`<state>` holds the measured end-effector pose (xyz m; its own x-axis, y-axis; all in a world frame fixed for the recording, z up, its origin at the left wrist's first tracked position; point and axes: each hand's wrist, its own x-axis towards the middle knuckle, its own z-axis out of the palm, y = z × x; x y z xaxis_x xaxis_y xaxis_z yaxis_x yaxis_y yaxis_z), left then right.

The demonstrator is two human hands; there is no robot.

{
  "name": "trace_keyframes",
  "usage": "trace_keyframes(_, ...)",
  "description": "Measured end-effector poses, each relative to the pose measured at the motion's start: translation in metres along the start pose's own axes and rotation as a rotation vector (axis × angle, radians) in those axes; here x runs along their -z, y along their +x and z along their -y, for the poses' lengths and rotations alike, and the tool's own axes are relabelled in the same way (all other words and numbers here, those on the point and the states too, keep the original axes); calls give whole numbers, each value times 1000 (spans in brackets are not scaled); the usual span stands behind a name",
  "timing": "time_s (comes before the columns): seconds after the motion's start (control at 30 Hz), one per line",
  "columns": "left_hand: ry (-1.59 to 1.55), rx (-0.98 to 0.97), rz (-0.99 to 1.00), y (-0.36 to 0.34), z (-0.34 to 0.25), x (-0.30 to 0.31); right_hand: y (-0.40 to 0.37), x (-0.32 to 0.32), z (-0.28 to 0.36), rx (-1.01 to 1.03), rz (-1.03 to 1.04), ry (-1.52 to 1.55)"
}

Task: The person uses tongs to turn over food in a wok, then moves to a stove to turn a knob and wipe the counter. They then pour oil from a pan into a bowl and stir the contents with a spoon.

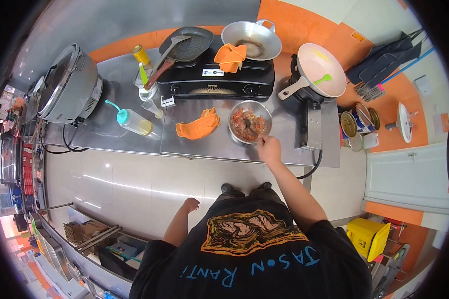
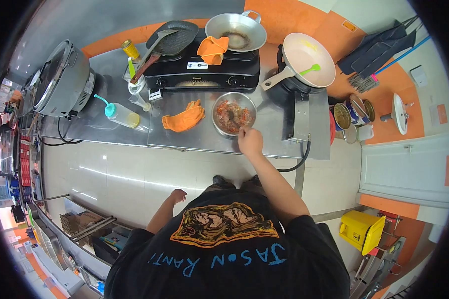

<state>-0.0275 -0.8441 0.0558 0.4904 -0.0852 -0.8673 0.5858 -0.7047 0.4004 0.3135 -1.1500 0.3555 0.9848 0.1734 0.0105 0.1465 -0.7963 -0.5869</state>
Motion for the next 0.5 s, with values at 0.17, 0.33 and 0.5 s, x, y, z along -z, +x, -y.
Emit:
trace_keyframes(0.17, 118, -110, -20, 12, 14, -7, -6, 3, 0, 222, 65, -268)
trace_keyframes(0.33, -21, -94, -60, 14, 3, -2, 0, 13, 39, 151, -14, -216)
trace_keyframes(0.5, -73, -56, -69, 12, -15, 5, -9, -14, 38, 121, 29, -144)
